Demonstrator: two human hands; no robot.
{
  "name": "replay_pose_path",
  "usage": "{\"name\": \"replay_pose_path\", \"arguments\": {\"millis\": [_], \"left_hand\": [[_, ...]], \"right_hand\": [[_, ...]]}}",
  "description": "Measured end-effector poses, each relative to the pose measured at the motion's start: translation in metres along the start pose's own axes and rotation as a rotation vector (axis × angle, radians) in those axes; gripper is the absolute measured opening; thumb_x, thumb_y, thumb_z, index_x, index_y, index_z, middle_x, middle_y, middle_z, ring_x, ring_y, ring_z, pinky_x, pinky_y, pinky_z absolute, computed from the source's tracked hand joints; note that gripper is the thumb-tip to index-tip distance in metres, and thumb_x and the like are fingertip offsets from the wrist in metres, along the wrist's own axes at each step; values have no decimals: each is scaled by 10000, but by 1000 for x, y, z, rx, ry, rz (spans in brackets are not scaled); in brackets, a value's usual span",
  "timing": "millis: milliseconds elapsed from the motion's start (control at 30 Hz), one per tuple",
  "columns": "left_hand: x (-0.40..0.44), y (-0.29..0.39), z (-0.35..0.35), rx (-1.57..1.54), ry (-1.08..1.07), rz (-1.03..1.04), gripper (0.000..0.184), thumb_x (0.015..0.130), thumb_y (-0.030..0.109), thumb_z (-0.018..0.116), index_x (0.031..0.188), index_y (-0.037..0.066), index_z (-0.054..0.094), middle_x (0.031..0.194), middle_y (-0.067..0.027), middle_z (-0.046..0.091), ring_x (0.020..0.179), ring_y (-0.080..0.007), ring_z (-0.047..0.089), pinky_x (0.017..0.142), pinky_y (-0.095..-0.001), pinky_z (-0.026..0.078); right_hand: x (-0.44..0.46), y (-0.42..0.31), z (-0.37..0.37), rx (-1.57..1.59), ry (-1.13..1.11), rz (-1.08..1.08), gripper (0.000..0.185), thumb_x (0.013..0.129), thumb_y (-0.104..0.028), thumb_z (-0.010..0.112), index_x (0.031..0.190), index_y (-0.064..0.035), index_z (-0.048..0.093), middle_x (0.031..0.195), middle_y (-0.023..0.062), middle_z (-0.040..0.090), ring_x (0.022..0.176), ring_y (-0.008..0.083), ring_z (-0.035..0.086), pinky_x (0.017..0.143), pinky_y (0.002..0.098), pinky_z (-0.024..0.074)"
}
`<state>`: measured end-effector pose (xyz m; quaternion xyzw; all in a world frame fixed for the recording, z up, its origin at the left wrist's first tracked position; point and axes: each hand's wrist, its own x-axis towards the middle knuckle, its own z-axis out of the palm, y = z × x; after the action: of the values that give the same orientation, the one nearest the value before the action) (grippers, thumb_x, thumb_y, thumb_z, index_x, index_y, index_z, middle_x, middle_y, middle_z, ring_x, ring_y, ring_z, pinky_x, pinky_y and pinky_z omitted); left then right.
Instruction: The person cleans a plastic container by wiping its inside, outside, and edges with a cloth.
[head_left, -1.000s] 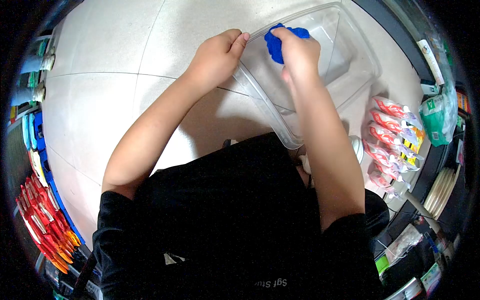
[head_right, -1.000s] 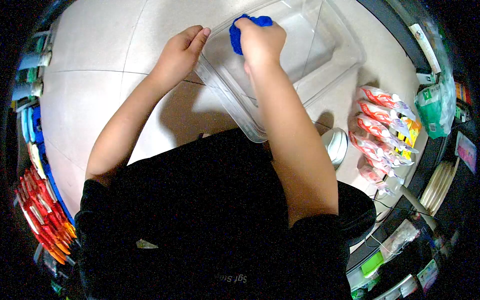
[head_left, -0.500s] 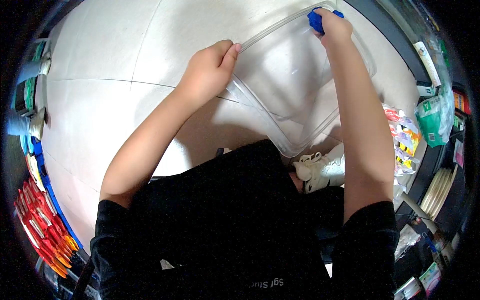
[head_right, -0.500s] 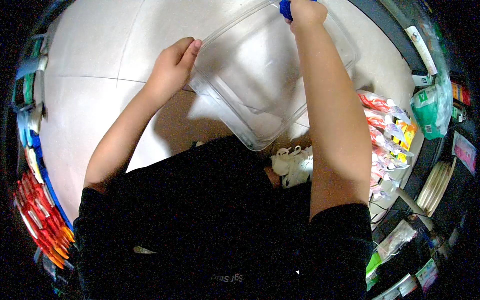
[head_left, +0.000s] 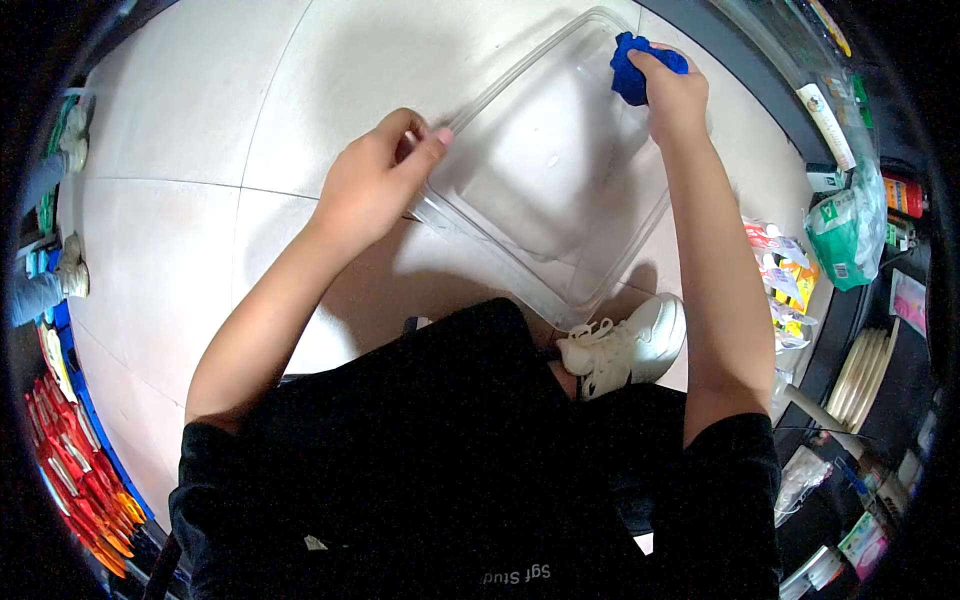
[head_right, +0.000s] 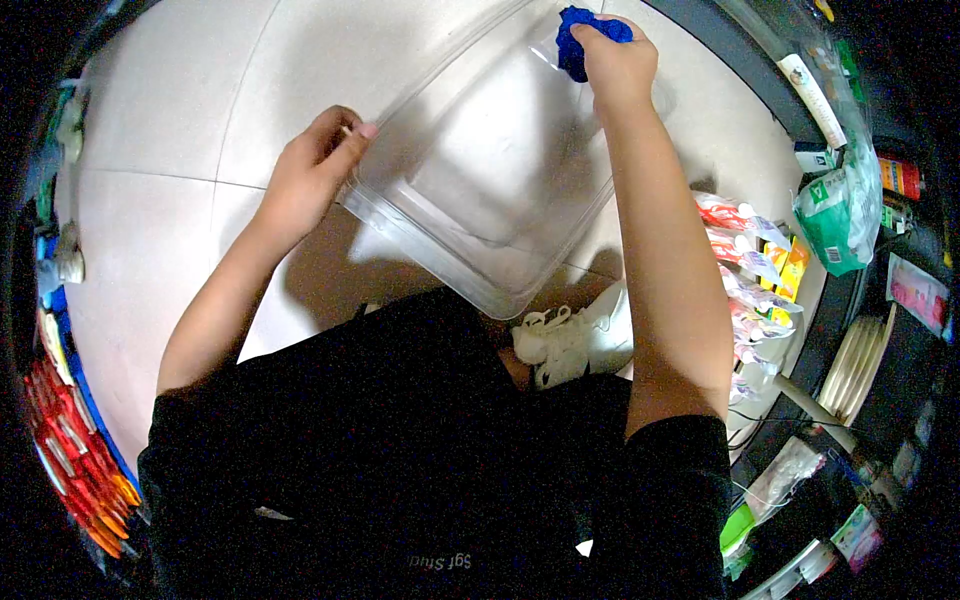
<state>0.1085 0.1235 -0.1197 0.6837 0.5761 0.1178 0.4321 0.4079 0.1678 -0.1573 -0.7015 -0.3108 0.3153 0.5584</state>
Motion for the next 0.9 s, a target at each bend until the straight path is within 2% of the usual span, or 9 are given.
{"name": "replay_pose_path", "arguments": {"millis": [33,67,133,233,300,333,567,633,900], "left_hand": [[0,0,1,2,-8,47,356,916,312,486,1087,7,552,852,-199,630,791,-293,627,762,-373,475],[0,-1,2,2,-5,49,356,916,312,486,1087,7,552,852,-199,630,791,-293,627,762,-373,475],[2,-6,8,-47,-41,172,403,874,96,556,1262,41,463,1031,-129,598,815,-183,558,761,-281,454],[7,-16,14,-143,-117,169,472,867,27,533,1324,52,416,1170,-134,560,916,-157,555,838,-272,440],[7,-14,14,-145,-145,138,482,864,5,516,1332,47,408,1184,-120,557,934,-149,552,846,-273,435],[6,-12,14,-147,-173,106,493,861,-17,500,1340,41,400,1197,-106,554,951,-140,548,855,-273,430],[10,-11,13,-11,-163,192,520,833,-63,458,1344,10,393,1255,-147,540,1106,-211,546,945,-296,418],[12,-13,14,-20,-172,188,518,819,-71,463,1330,0,411,1267,-165,533,1148,-242,531,969,-317,416],[7,1,8,103,-121,248,524,790,-46,507,1308,0,442,1153,-240,578,1037,-327,596,896,-348,461]], "right_hand": [[0,-4,1,-58,16,-42,327,699,-94,730,989,4,616,880,104,638,754,181,625,682,288,510],[1,-7,2,-116,31,-85,319,706,-105,728,989,-1,625,883,100,644,755,173,625,691,276,506],[13,0,3,-236,31,-178,305,714,-123,727,982,-8,638,883,95,650,756,162,623,694,268,503],[23,4,12,-483,40,-357,280,733,-183,710,971,-41,670,883,107,670,752,170,633,711,271,501],[28,6,19,-664,61,-428,293,730,-210,697,972,-46,672,914,148,662,791,237,645,750,309,502],[33,10,22,-746,116,-629,292,732,-220,692,972,-55,674,967,171,638,863,300,627,800,348,491],[35,28,49,-734,147,-665,255,731,-212,698,936,-62,692,967,154,609,919,311,588,847,366,464],[28,27,59,-824,250,-694,224,722,-209,703,891,-63,706,953,154,610,942,306,574,874,359,446],[25,36,60,-661,146,-711,211,694,-170,691,873,-62,713,919,159,613,914,299,579,858,353,452]]}}
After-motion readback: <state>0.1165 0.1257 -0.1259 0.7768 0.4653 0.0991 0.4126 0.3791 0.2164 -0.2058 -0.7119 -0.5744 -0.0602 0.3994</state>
